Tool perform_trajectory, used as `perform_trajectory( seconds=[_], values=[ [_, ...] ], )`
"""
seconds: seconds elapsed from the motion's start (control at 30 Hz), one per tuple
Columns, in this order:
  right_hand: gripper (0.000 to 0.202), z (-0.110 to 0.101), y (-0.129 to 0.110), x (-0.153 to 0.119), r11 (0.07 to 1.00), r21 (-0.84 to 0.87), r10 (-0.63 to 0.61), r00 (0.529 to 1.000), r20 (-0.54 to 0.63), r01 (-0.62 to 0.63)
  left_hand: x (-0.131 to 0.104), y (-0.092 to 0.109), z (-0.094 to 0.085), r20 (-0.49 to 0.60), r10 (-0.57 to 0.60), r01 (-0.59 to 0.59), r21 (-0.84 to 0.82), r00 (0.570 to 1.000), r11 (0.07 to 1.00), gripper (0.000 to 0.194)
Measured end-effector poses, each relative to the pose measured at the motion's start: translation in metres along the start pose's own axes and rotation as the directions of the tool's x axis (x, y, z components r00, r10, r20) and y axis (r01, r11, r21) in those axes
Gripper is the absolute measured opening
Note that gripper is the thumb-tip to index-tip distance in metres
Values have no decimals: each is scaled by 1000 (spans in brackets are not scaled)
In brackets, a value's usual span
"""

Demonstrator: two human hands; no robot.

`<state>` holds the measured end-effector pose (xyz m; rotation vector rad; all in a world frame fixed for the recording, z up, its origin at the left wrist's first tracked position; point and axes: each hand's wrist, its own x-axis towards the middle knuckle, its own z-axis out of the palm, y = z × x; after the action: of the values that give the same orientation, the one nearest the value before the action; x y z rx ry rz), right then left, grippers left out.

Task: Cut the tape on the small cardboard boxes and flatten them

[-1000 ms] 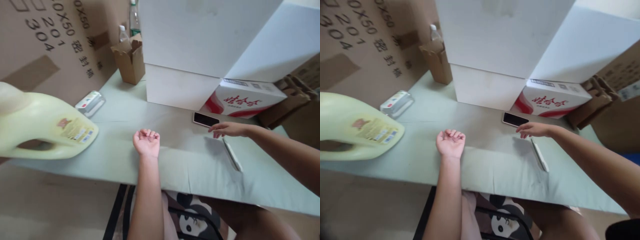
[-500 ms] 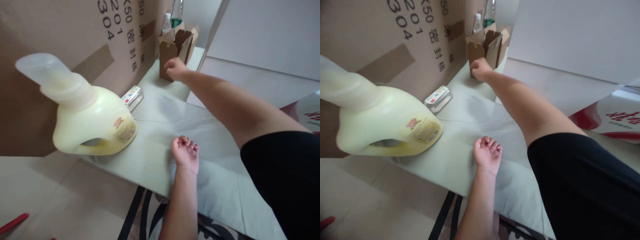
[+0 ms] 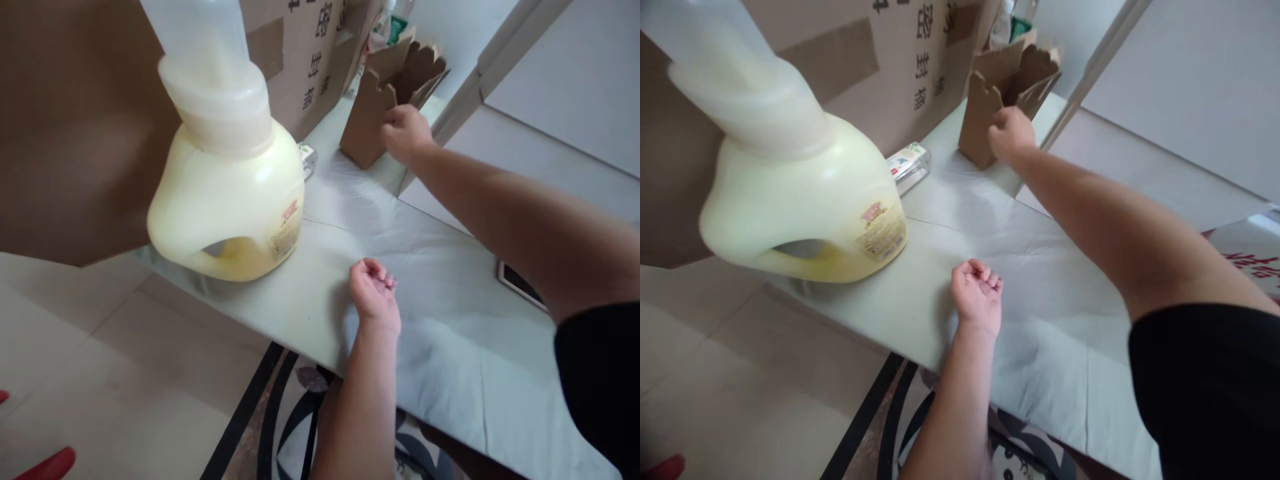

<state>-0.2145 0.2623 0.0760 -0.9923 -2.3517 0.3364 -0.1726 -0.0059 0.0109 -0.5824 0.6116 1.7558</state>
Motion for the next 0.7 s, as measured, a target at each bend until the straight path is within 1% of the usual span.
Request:
perform_trajectory(
  seconds=[0.03,0.07,0.1,0.13,0.17,0.2,0.23,0.27,0.3,0.33,0.37,0.4,0.43,0.47,0.5,0.53,0.57,0.6,0.63,0.67,0.7],
  values=[
    [21,-7,-9,-28,1000,-18,15,999,-30,-16,2,3,-2,-25,61,-60,33,998,998,22],
    [25,-17,-18,-58,1000,-17,6,1000,-31,-7,3,5,-5,-47,145,-141,75,988,987,20],
    [26,-29,-24,-91,1000,-7,-4,999,-34,4,4,6,-8,-68,262,-251,136,963,958,18],
    [23,-44,-29,-125,999,33,-14,999,-47,16,3,6,-11,-83,412,-387,216,908,897,14],
    [17,-60,-31,-159,997,66,-22,997,-80,28,2,6,-14,-76,570,-526,301,818,795,9],
    [15,-78,-31,-193,996,80,-29,991,-131,40,0,5,-16,-47,704,-642,372,709,671,6],
    [22,-96,-30,-226,994,98,-26,983,-182,44,-3,4,-17,-9,795,-723,410,606,556,10],
    [27,-113,-28,-258,992,128,8,979,-201,18,-6,1,-17,26,838,-769,416,544,486,15],
    [26,-130,-25,-288,990,134,68,980,-184,-44,-10,-2,-17,51,835,-781,390,548,488,16],
    [26,-145,-22,-316,985,124,143,976,-163,-123,-12,-6,-15,77,806,-771,357,587,527,16],
    [26,-158,-19,-343,977,124,200,951,-236,-174,-15,-11,-13,117,764,-751,328,634,573,16],
    [25,-170,-16,-368,961,135,274,911,-309,-243,-18,-18,-11,179,716,-729,314,675,608,18],
    [23,-181,-13,-390,940,141,341,867,-365,-310,-20,-25,-9,266,661,-711,318,702,627,21],
    [22,-191,-10,-409,918,154,396,819,-416,-366,-22,-34,-8,367,597,-700,333,713,631,26],
    [21,-200,-6,-426,894,169,445,782,-436,-415,-24,-43,-7,467,524,-694,353,712,628,31],
    [22,-207,-1,-440,876,185,480,764,-431,-446,-27,-52,-6,554,443,-686,371,705,626,37],
    [25,-214,5,-451,867,207,497,762,-416,-452,-29,-61,-6,622,368,-679,386,691,624,41],
    [30,-220,12,-459,867,229,498,775,-389,-442,-31,-70,-6,671,319,-682,386,670,621,44],
    [34,-226,20,-466,881,244,471,804,-364,-405,-33,-78,-6,708,295,-693,369,642,620,47],
    [37,-230,27,-470,903,250,420,840,-343,-350,-34,-86,-5,743,291,-715,341,603,611,48],
    [37,-232,35,-472,926,249,356,873,-332,-283,-35,-92,-4,767,313,-750,308,560,586,49]
  ],
)
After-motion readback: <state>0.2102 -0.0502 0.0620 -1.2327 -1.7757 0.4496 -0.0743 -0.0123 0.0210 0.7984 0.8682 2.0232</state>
